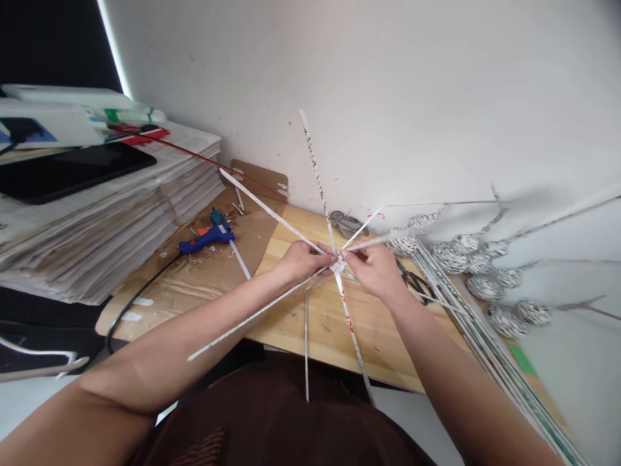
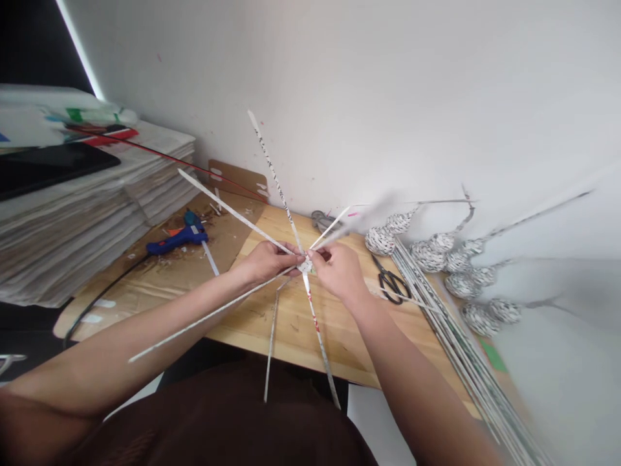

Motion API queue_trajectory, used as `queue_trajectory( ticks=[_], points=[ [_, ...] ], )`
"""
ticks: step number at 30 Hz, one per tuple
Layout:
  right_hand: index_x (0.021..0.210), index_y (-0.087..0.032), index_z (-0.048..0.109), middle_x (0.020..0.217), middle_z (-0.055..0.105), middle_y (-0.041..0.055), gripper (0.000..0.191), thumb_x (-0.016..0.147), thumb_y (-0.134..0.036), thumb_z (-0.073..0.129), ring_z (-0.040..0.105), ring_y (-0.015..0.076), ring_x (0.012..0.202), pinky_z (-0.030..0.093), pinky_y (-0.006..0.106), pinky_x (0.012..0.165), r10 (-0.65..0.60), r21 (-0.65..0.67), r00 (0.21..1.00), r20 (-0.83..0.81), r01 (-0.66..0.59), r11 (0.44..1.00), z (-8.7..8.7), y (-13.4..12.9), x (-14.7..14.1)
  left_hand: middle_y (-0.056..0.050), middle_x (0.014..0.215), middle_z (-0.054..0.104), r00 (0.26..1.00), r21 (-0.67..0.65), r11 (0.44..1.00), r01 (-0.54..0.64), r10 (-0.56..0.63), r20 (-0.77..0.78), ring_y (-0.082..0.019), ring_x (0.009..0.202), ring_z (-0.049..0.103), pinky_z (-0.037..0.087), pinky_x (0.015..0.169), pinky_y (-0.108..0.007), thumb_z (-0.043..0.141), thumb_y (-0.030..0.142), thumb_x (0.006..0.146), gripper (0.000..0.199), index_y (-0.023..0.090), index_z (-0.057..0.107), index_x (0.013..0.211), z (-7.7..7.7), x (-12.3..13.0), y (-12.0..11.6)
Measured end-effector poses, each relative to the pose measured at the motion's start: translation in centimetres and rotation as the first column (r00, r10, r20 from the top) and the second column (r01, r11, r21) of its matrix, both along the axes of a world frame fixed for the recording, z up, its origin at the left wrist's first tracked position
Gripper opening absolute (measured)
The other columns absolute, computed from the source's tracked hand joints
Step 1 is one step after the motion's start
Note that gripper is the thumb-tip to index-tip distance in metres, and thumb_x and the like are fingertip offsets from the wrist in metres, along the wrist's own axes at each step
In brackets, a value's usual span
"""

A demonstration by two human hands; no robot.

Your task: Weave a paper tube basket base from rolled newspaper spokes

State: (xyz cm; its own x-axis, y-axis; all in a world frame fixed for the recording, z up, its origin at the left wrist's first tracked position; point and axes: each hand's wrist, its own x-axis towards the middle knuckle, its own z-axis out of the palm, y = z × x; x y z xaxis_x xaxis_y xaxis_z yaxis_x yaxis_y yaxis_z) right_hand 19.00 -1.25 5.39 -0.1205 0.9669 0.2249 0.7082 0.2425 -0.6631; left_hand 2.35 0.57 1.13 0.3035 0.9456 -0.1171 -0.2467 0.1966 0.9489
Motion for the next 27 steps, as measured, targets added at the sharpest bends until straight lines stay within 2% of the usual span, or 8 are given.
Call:
queue_trajectory(
  ticks=[5, 8, 13, 18, 21, 23, 25, 27],
  points=[
    [0.073, -0.018, 0.066, 0.066, 0.068, 0.0022, 0.022, 0.079, -0.039, 0.062, 0.06, 0.0163, 0.059, 0.043, 0.028, 0.058, -0.016, -0.056, 0.986, -0.166, 0.007, 0.998, -0.6, 0.5, 0.1, 0.0, 0.057, 0.063, 0.996, -0.041, 0.997, -0.069, 0.067, -0.059, -0.009, 0.05, 0.059, 0.047, 0.053, -0.02, 0.077, 0.013, 0.068, 0.011, 0.012, 0.066, 0.07, 1.2, 0.3, -0.8],
    [0.074, -0.018, 0.065, 0.065, 0.067, 0.0016, 0.022, 0.079, -0.04, 0.061, 0.06, 0.0164, 0.062, 0.046, 0.029, 0.064, -0.008, -0.047, 0.974, -0.227, -0.002, 0.999, -0.9, 0.7, 0.1, 0.001, 0.057, 0.063, 0.998, -0.053, 0.997, -0.058, 0.06, 0.026, -0.008, 0.051, 0.058, 0.047, 0.055, -0.02, 0.08, 0.014, 0.065, 0.016, 0.012, 0.064, 0.07, 1.2, 0.4, -1.0],
    [0.076, -0.018, 0.065, 0.072, 0.069, 0.003, 0.027, 0.08, -0.044, 0.059, 0.061, 0.017, 0.067, 0.048, 0.03, 0.067, 0.026, -0.116, 0.943, -0.331, -0.068, 0.991, -1.2, 1.2, 0.2, 0.001, 0.06, 0.065, 0.987, -0.063, 0.996, -0.066, 0.075, 0.142, -0.009, 0.054, 0.059, 0.049, 0.059, -0.022, 0.085, 0.019, 0.057, 0.026, 0.013, 0.061, 0.067, 1.0, 0.8, -1.1],
    [0.074, -0.019, 0.063, 0.066, 0.067, 0.0011, 0.022, 0.074, -0.04, 0.063, 0.061, 0.0158, 0.061, 0.048, 0.028, 0.06, -0.06, -0.19, 0.895, -0.441, -0.028, 0.981, -1.5, 1.7, 0.1, 0.001, 0.057, 0.063, 0.988, -0.053, 0.994, -0.095, 0.101, 0.121, -0.008, 0.049, 0.056, 0.047, 0.053, -0.02, 0.086, 0.021, 0.057, 0.028, 0.013, 0.06, 0.065, 1.0, 1.0, -1.2],
    [0.073, -0.019, 0.062, 0.063, 0.067, 0.0014, 0.019, 0.073, -0.038, 0.063, 0.062, 0.0163, 0.058, 0.048, 0.028, 0.056, -0.129, -0.217, 0.897, -0.422, 0.038, 0.975, -1.6, 1.9, 0.0, 0.002, 0.054, 0.06, 0.992, -0.009, 0.996, -0.093, 0.094, 0.083, -0.007, 0.044, 0.051, 0.042, 0.046, -0.019, 0.085, 0.022, 0.059, 0.028, 0.013, 0.059, 0.065, 0.7, 0.9, -1.1],
    [0.073, -0.019, 0.062, 0.063, 0.068, 0.0023, 0.019, 0.073, -0.038, 0.064, 0.062, 0.0167, 0.057, 0.047, 0.028, 0.054, -0.15, -0.191, 0.928, -0.34, 0.088, 0.978, -1.7, 1.9, 0.1, 0.002, 0.054, 0.06, 0.993, 0.013, 0.995, -0.102, 0.101, 0.061, -0.007, 0.043, 0.051, 0.043, 0.044, -0.019, 0.084, 0.022, 0.06, 0.027, 0.013, 0.058, 0.066, 0.5, 0.9, -1.1],
    [0.073, -0.019, 0.061, 0.065, 0.068, 0.0021, 0.019, 0.071, -0.037, 0.067, 0.061, 0.0163, 0.057, 0.046, 0.027, 0.054, -0.137, -0.073, 0.96, -0.242, 0.123, 0.99, -1.7, 1.9, 0.1, 0.002, 0.056, 0.061, 0.992, 0.013, 0.994, -0.113, 0.112, 0.064, -0.007, 0.045, 0.053, 0.047, 0.047, -0.02, 0.083, 0.02, 0.062, 0.026, 0.013, 0.058, 0.067, 0.5, 0.9, -1.1],
    [0.076, -0.019, 0.063, 0.068, 0.068, 0.0016, 0.015, 0.071, -0.033, 0.068, 0.061, 0.0154, 0.061, 0.047, 0.027, 0.059, -0.07, 0.057, 0.98, -0.186, 0.082, 0.995, -1.6, 1.8, 0.1, 0.001, 0.059, 0.063, 0.99, -0.014, 0.993, -0.118, 0.119, 0.073, -0.009, 0.05, 0.057, 0.052, 0.051, -0.022, 0.081, 0.017, 0.065, 0.024, 0.013, 0.057, 0.067, 0.6, 1.0, -1.1]
  ],
)
